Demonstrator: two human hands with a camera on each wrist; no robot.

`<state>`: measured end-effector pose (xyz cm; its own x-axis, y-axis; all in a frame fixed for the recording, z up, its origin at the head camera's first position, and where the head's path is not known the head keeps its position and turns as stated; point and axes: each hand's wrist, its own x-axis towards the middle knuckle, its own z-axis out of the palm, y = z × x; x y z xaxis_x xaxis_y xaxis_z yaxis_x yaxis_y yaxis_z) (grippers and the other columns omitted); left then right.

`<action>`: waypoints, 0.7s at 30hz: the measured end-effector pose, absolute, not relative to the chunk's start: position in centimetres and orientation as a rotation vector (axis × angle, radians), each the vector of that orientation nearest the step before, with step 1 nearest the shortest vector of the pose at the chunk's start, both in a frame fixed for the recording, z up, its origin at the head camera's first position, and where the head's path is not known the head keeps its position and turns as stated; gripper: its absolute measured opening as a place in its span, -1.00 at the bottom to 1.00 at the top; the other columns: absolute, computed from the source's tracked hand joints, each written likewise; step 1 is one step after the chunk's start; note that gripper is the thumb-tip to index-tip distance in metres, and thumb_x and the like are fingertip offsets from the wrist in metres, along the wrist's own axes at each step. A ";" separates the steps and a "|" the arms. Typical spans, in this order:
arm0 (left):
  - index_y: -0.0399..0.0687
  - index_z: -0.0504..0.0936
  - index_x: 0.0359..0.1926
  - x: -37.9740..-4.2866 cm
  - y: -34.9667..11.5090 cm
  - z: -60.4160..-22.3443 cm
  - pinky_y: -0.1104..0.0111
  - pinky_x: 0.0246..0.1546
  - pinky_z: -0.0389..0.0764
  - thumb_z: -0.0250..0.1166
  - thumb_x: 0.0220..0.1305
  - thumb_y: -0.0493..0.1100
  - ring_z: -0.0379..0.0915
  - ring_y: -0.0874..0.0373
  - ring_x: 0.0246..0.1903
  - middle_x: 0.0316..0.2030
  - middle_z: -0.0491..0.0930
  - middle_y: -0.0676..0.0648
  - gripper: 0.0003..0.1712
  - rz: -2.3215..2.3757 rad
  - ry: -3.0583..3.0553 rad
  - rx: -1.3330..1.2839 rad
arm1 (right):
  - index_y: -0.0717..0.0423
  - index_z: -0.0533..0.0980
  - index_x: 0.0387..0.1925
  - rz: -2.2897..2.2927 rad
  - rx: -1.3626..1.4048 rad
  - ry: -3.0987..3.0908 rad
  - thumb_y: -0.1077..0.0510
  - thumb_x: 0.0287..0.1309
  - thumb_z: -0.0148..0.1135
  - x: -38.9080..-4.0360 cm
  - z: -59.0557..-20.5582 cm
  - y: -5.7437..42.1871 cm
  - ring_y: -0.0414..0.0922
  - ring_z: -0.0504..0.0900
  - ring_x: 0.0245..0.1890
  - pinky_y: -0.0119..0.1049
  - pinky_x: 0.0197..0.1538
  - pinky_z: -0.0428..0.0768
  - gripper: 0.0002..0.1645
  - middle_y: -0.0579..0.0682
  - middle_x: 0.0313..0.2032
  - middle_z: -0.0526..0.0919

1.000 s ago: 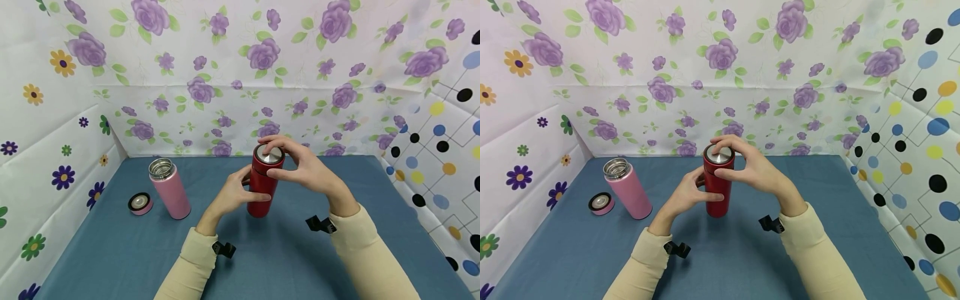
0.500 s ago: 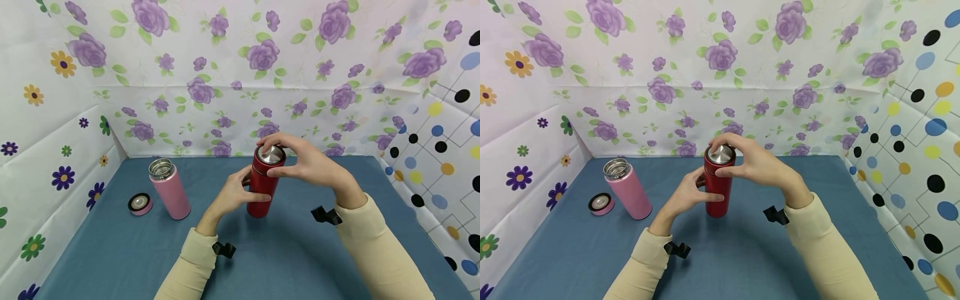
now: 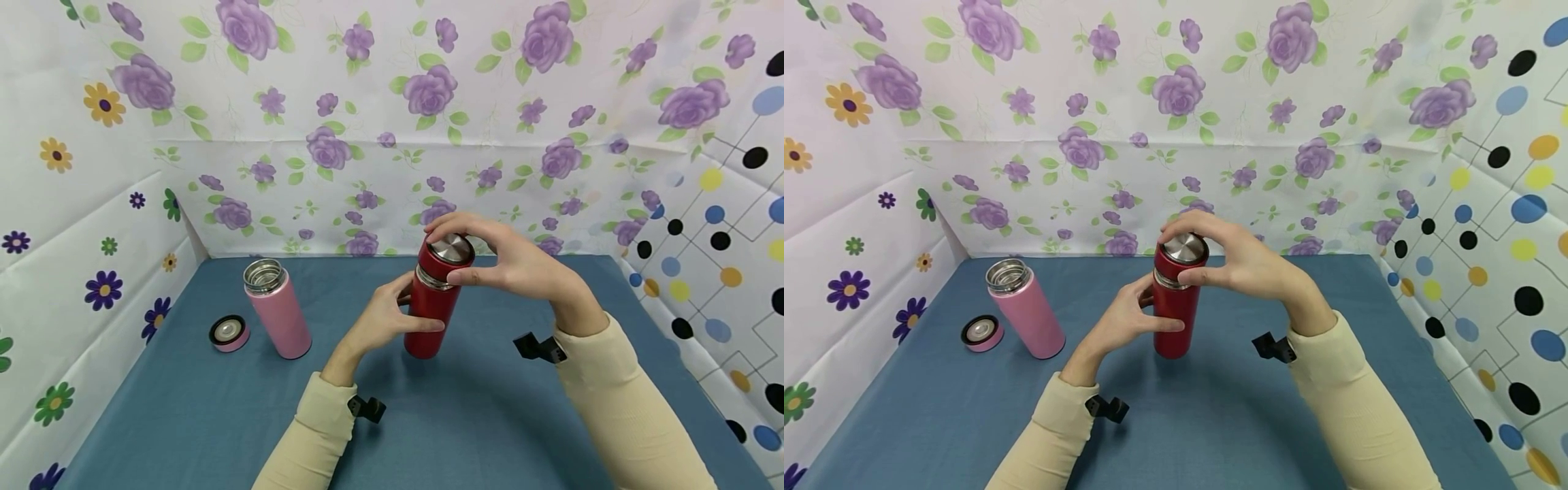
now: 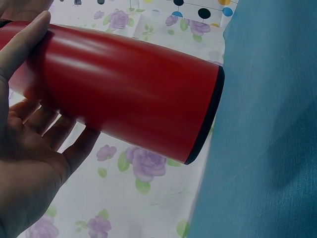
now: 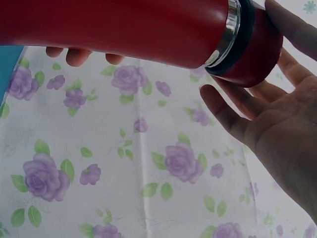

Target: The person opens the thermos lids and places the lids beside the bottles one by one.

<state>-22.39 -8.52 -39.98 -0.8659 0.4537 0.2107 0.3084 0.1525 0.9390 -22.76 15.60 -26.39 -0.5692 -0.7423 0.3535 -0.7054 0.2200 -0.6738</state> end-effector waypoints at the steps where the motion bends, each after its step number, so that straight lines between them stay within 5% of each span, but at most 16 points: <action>1: 0.25 0.43 0.45 -22.4 -8.5 -40.0 -0.03 0.20 0.57 0.58 0.16 0.03 0.50 0.07 0.21 0.22 0.57 0.13 -0.15 1.817 2.290 0.761 | -0.05 0.53 0.30 -1.301 -1.449 2.423 0.28 0.31 0.42 -22.8 -26.4 15.6 -0.13 0.36 0.38 -0.06 0.27 0.54 -0.43 -0.11 0.39 0.43; 12: 0.24 0.41 0.47 -22.3 -8.5 -39.8 -0.04 0.21 0.56 0.59 0.15 0.05 0.49 0.06 0.22 0.25 0.56 0.11 -0.11 1.817 2.293 0.744 | -0.07 0.60 0.30 -1.314 -1.552 2.481 0.22 0.38 0.36 -22.9 -26.6 15.9 -0.09 0.28 0.39 0.05 0.19 0.54 -0.51 -0.03 0.38 0.37; 21: 0.22 0.45 0.43 -22.5 -8.8 -39.7 -0.07 0.19 0.57 0.59 0.15 0.01 0.52 0.04 0.19 0.22 0.57 0.09 -0.16 1.887 2.274 0.731 | 0.04 0.63 0.21 -1.450 -1.539 2.511 0.38 0.23 0.43 -23.0 -26.8 16.2 -0.04 0.30 0.38 -0.23 0.19 0.56 -0.48 -0.02 0.36 0.41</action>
<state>-22.46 -8.81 -39.70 -0.8801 0.4184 0.2244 0.2979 0.1185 0.9472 -23.03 16.17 -26.84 -0.5528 -0.6518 0.5193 -0.7755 0.1743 -0.6068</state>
